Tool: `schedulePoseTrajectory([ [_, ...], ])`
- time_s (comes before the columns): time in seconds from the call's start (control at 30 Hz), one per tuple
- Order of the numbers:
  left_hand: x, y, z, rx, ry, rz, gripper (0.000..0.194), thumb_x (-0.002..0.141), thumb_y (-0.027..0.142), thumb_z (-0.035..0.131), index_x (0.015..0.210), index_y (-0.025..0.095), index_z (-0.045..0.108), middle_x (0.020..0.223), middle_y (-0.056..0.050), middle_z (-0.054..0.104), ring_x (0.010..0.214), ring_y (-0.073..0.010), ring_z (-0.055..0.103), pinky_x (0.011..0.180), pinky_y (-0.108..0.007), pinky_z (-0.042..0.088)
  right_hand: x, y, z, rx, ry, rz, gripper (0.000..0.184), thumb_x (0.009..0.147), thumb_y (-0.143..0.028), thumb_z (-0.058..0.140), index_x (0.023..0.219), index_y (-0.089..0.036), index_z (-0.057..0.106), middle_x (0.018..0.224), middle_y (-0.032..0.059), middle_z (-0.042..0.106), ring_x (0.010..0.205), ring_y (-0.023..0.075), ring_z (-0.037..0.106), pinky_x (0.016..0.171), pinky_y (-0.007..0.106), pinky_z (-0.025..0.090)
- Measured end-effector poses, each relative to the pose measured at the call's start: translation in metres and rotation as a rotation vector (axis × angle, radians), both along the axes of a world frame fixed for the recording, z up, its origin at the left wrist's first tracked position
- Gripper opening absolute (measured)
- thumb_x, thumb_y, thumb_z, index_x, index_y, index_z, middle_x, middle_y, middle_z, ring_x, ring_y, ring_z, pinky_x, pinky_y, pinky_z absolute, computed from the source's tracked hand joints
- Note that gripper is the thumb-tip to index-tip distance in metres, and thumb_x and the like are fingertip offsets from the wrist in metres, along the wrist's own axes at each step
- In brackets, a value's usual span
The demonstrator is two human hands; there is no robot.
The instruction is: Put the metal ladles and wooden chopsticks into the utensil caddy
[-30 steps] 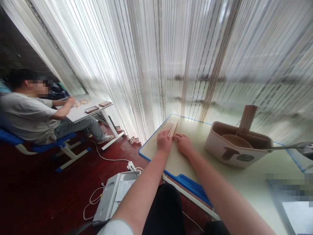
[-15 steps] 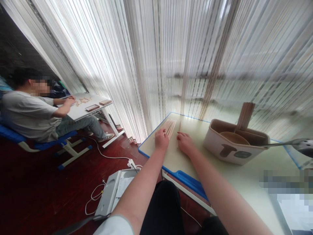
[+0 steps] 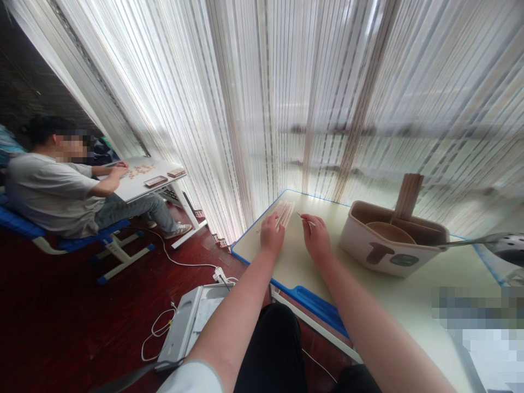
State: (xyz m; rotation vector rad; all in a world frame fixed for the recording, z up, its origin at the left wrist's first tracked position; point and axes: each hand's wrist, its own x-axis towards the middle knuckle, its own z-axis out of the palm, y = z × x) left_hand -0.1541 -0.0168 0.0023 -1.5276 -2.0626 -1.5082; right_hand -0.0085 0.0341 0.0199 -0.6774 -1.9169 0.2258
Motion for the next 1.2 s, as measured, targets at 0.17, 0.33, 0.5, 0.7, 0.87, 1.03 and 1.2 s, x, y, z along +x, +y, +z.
schedulePoseTrajectory([
  [0.17,0.000,0.000,0.001,-0.034,0.102,-0.132,0.043,0.081,0.026,0.053,0.123,0.018,0.048,0.120,-0.011,0.055,0.113,-0.0216,0.049,0.099,-0.038,0.038,0.006,-0.015,0.020,0.144,-0.028,0.070,0.017,0.088,-0.029,0.046,0.097,-0.022,0.058,0.093,0.0070,0.067,0.090,0.0189,0.060,0.083,0.035,0.049],
  [0.33,0.002,-0.003,0.001,-0.061,0.109,-0.245,0.031,0.082,0.032,0.053,0.110,0.020,0.060,0.107,-0.008,0.064,0.103,-0.0200,0.056,0.092,-0.036,0.042,0.003,-0.032,0.032,0.091,0.068,0.028,0.014,0.088,-0.032,0.046,0.091,-0.022,0.056,0.093,0.0075,0.066,0.087,0.0188,0.061,0.079,0.034,0.050],
  [0.5,0.006,-0.007,0.004,-0.085,0.065,-0.264,0.024,0.084,0.033,0.050,0.100,0.022,0.065,0.094,-0.006,0.068,0.087,-0.0182,0.062,0.082,-0.033,0.047,0.000,-0.036,0.034,0.060,0.080,0.044,0.016,0.088,-0.032,0.044,0.095,-0.022,0.056,0.098,0.0078,0.066,0.091,0.0187,0.061,0.082,0.035,0.049],
  [0.7,0.009,-0.006,0.003,-0.029,0.073,-0.268,0.022,0.083,0.032,0.052,0.098,0.022,0.066,0.093,-0.006,0.068,0.087,-0.0184,0.062,0.082,-0.033,0.048,0.004,-0.028,0.034,-0.048,0.114,-0.042,0.024,0.089,-0.036,0.042,0.098,-0.020,0.057,0.101,0.0087,0.066,0.086,0.0192,0.062,0.078,0.035,0.049],
  [0.87,0.010,-0.004,0.000,0.009,0.095,-0.228,0.022,0.084,0.032,0.050,0.095,0.020,0.065,0.089,-0.007,0.067,0.084,-0.0186,0.062,0.080,-0.033,0.048,-0.002,-0.030,0.041,-0.129,0.153,-0.001,0.028,0.089,-0.037,0.040,0.103,-0.019,0.057,0.098,0.0081,0.067,0.083,0.0183,0.064,0.075,0.032,0.050],
  [1.03,0.018,-0.007,0.006,0.041,0.119,-0.164,0.023,0.087,0.032,0.045,0.092,0.020,0.064,0.085,-0.007,0.067,0.082,-0.0179,0.062,0.077,-0.031,0.047,0.000,-0.040,0.074,-0.065,0.044,0.077,0.026,0.089,-0.033,0.040,0.103,-0.021,0.059,0.098,0.0065,0.067,0.086,0.0172,0.063,0.077,0.030,0.049],
  [1.2,0.044,-0.011,0.034,0.106,0.152,-0.252,0.026,0.088,0.033,0.042,0.097,0.020,0.063,0.090,-0.007,0.068,0.085,-0.0173,0.062,0.078,-0.028,0.046,0.033,-0.050,0.132,0.053,-0.073,0.137,0.022,0.087,-0.031,0.046,0.094,-0.022,0.065,0.091,0.0052,0.067,0.080,0.0154,0.062,0.071,0.027,0.048],
])
